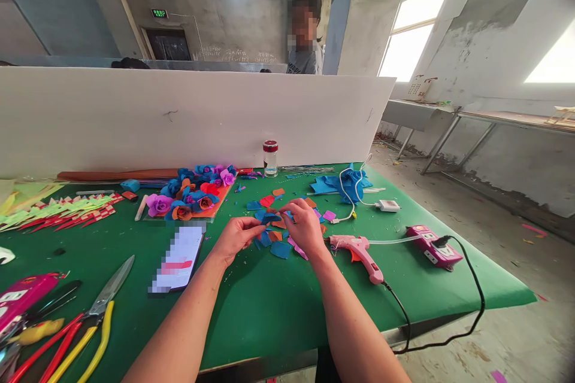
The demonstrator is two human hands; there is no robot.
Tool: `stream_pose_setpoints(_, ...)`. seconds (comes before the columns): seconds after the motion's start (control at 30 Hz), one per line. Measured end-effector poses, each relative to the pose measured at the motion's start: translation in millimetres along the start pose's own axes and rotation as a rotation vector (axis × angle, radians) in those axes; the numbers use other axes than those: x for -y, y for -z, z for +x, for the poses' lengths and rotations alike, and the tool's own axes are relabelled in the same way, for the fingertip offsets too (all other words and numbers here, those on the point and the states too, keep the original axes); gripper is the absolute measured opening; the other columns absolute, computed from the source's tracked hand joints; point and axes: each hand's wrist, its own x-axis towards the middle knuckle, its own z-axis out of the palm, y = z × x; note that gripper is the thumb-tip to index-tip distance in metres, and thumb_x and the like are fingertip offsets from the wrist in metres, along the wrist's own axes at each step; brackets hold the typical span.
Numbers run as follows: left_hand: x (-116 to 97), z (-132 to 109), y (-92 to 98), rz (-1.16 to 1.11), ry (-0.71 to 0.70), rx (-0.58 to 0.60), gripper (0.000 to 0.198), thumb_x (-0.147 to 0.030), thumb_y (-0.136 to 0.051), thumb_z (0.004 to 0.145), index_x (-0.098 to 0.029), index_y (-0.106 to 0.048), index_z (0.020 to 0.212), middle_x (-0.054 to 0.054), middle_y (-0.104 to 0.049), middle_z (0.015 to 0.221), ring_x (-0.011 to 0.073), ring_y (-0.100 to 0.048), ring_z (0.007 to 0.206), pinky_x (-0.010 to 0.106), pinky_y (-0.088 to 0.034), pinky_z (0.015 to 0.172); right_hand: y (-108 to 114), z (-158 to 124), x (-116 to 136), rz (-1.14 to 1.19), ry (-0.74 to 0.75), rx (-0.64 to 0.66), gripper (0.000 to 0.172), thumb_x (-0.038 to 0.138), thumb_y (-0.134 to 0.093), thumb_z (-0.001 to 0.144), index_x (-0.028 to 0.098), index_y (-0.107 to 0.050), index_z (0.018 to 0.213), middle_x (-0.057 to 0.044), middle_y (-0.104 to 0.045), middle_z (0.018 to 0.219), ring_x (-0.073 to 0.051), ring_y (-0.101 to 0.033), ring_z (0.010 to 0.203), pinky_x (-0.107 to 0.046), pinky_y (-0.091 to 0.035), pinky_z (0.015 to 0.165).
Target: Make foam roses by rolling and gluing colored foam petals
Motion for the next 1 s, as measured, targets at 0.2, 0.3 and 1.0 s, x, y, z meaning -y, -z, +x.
stream_pose_setpoints(0.2, 2, 4, -3.3, -0.135, -0.149, -0.159, 0.034, -0.045, -0.086, 0.056, -0.016, -0.076, 0.072, 0.002, -0.067, 0.057, 0.0125, -0.054, 0.051, 0.023, -0.042, 0.047, -5, 2, 5, 0.348, -0.273, -0.249, 0.016, 0.034, -0.057, 0.086, 0.020, -0.063, 0.082, -0.003, -0.061, 0.079, -0.016, -0.055, 0.069, -0.029, -0.043, 0.066)
stream_pose_setpoints(0.3, 5, 5, -3.5, -0.156, -0.186, -0.171, 0.031, -0.042, -0.086, 0.058, -0.016, -0.077, 0.074, 0.003, -0.070, 0.060, 0.0145, -0.059, 0.054, 0.025, -0.047, 0.052, -15, 0, 12, 0.823, -0.496, -0.027, 0.030, 0.048, -0.065, 0.079, 0.019, -0.065, 0.079, -0.001, -0.060, 0.073, -0.014, -0.053, 0.065, -0.028, -0.044, 0.065)
stream_pose_setpoints(1.0, 10, 9, -3.7, 0.009, -0.328, -0.206, 0.020, -0.036, -0.081, 0.065, -0.019, -0.078, 0.074, 0.000, -0.070, 0.062, 0.0147, -0.059, 0.057, 0.026, -0.048, 0.058, -19, 3, 26, 1.049, -0.568, 0.057, 0.041, 0.058, -0.078, 0.064, 0.017, -0.070, 0.068, -0.001, -0.061, 0.062, -0.015, -0.055, 0.061, -0.025, -0.039, 0.052)
